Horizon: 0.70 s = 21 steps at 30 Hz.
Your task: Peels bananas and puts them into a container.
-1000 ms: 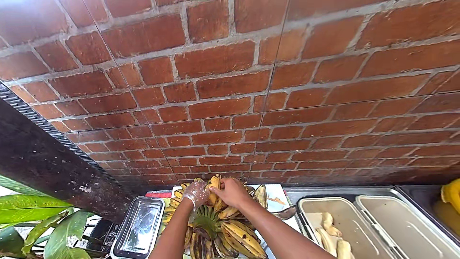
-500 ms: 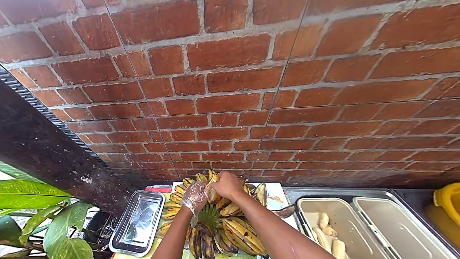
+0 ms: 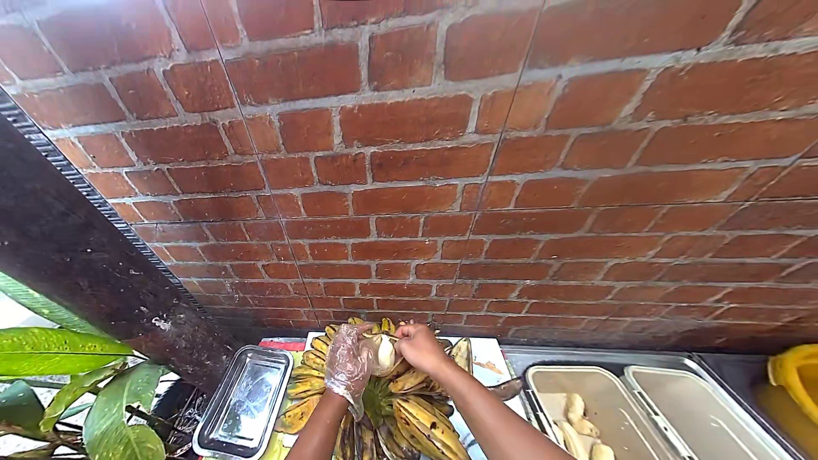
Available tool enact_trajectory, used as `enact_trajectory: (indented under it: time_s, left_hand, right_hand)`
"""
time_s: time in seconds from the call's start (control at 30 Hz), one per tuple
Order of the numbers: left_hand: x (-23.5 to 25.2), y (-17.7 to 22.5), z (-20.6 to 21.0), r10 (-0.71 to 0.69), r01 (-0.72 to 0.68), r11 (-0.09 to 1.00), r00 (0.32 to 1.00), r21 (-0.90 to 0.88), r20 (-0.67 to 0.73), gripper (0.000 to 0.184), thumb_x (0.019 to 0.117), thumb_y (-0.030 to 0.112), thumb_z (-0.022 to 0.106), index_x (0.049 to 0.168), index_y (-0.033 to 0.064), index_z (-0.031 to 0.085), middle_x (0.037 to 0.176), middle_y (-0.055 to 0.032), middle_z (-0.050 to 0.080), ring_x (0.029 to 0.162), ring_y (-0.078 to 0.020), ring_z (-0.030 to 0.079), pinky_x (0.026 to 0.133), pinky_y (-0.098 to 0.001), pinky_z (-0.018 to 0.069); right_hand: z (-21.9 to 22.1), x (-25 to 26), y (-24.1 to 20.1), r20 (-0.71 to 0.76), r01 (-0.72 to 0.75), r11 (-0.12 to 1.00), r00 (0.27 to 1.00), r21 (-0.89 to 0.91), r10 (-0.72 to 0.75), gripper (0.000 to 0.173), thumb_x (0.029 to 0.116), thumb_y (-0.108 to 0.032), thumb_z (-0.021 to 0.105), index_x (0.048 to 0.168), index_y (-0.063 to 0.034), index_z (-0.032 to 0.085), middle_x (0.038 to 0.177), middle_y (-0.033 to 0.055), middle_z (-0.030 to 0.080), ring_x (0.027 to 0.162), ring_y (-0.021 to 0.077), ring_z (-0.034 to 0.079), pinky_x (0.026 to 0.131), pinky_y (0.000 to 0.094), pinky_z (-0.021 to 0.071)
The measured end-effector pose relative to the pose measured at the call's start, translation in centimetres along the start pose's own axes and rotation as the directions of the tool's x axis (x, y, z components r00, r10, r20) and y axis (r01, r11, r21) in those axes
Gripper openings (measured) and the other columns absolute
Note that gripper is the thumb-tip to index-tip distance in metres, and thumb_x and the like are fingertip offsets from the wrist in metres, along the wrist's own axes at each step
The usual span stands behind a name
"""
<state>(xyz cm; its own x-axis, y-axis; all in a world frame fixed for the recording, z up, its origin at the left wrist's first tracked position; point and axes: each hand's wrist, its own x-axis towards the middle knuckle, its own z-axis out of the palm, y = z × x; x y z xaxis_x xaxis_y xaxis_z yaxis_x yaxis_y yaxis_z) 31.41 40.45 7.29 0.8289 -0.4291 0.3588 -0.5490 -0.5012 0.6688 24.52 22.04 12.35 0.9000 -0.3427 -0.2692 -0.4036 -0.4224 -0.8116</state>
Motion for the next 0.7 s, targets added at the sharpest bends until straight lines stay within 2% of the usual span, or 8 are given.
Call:
enact_trajectory:
  time_s: [0.07,0.17,0.27,0.43,0.5,0.6,0.67,0.7]
  left_hand:
    - [0.2,0.6,-0.2,0.088,-0.088,0.995,0.996,-0.048,-0.006,0.034,0.0962,0.034,0.059,0.126,0.0255,0.073,0.127,-0.0023,0.068,0.125,-0.0179,0.059,0.111,-0.0403,0.0462]
    - [1.1,0.9,-0.1,0.062,-0.061,0.992,0.998,-0.115,0.008,0.03,0.0894,0.044,0.071,0.112,0.0263,0.078,0.122,-0.0031,0.066,0.122,-0.0183,0.058,0.108,-0.0402,0.0469]
    - [2.2,0.8,-0.6,0.021,0.003,0.983,0.991,-0.186,0.131,0.027,0.0899,0.042,0.072,0.104,0.0198,0.078,0.121,-0.0064,0.063,0.119,-0.0194,0.057,0.104,-0.0397,0.048]
    - [3.7,1.2,-2.2,0.009,0.062,0.983,0.921,-0.172,0.388,0.029,0.099,0.035,0.064,0.105,0.0087,0.075,0.119,-0.008,0.066,0.118,-0.0186,0.059,0.107,-0.0386,0.0454]
    - [4.0,1.0,-2.2,0.01,0.059,0.985,0.918,-0.162,0.397,0.029,0.0997,0.034,0.064,0.106,0.0079,0.075,0.118,-0.008,0.067,0.117,-0.018,0.06,0.107,-0.0379,0.0456]
    - [3.1,1.2,-1.3,-0.028,0.062,0.987,0.975,-0.146,0.222,0.03,0.0963,0.038,0.068,0.103,0.0106,0.077,0.118,-0.0076,0.067,0.114,-0.0173,0.062,0.103,-0.0374,0.0498]
    - [1.2,2.2,-0.5,-0.045,0.039,0.994,0.997,-0.106,-0.063,0.029,0.0909,0.038,0.073,0.1,0.0101,0.074,0.116,-0.0095,0.065,0.1,-0.0173,0.066,0.09,-0.0353,0.0585]
    - [0.0,2.6,0.1,-0.036,0.019,0.996,0.981,-0.091,-0.193,0.033,0.0906,0.037,0.074,0.103,0.0061,0.071,0.115,-0.0121,0.065,0.095,-0.0183,0.067,0.085,-0.0357,0.0603]
  right_hand:
    - [0.1,-0.3,-0.2,0.001,0.006,1.0,1.0,-0.005,-0.006,0.014,0.0857,-0.014,0.066,0.096,-0.0103,0.075,0.091,0.0066,0.072,0.089,0.0198,0.069,0.08,0.048,0.0562]
    - [0.2,-1.0,-0.7,0.004,0.029,0.999,1.0,-0.03,-0.029,0.016,0.0875,-0.016,0.065,0.099,-0.0098,0.075,0.092,0.0073,0.072,0.09,0.0204,0.069,0.083,0.0484,0.0562]
    - [0.3,-1.4,-0.8,0.04,0.061,0.996,0.997,-0.057,-0.059,0.016,0.0897,-0.018,0.065,0.098,-0.0087,0.074,0.094,0.0082,0.072,0.09,0.0208,0.068,0.084,0.0484,0.0553]
    - [0.5,-1.5,-0.4,0.083,0.083,0.996,0.993,-0.04,-0.079,0.018,0.0905,-0.02,0.063,0.101,-0.0096,0.074,0.099,0.0074,0.073,0.094,0.0201,0.069,0.087,0.0492,0.0556]
    - [0.5,-1.4,-0.2,0.084,0.082,0.997,0.993,-0.003,-0.082,0.019,0.0921,-0.021,0.063,0.101,-0.0089,0.074,0.099,0.0074,0.073,0.094,0.0192,0.069,0.088,0.0475,0.0555]
    - [0.7,-1.1,0.3,0.065,0.099,0.995,0.993,0.028,-0.101,0.018,0.0921,-0.022,0.063,0.098,-0.0091,0.074,0.095,0.0063,0.073,0.089,0.0183,0.069,0.084,0.0468,0.0556]
    - [0.7,-1.4,0.1,0.063,0.11,0.994,0.992,0.007,-0.11,0.02,0.0914,-0.025,0.064,0.1,-0.0101,0.074,0.096,0.0058,0.074,0.092,0.0187,0.07,0.087,0.0479,0.0562]
    - [0.6,-1.9,-0.3,0.076,0.112,0.994,0.991,-0.007,-0.111,0.024,0.0924,-0.027,0.065,0.107,-0.0112,0.074,0.1,0.0057,0.075,0.095,0.0192,0.071,0.09,0.0486,0.0567]
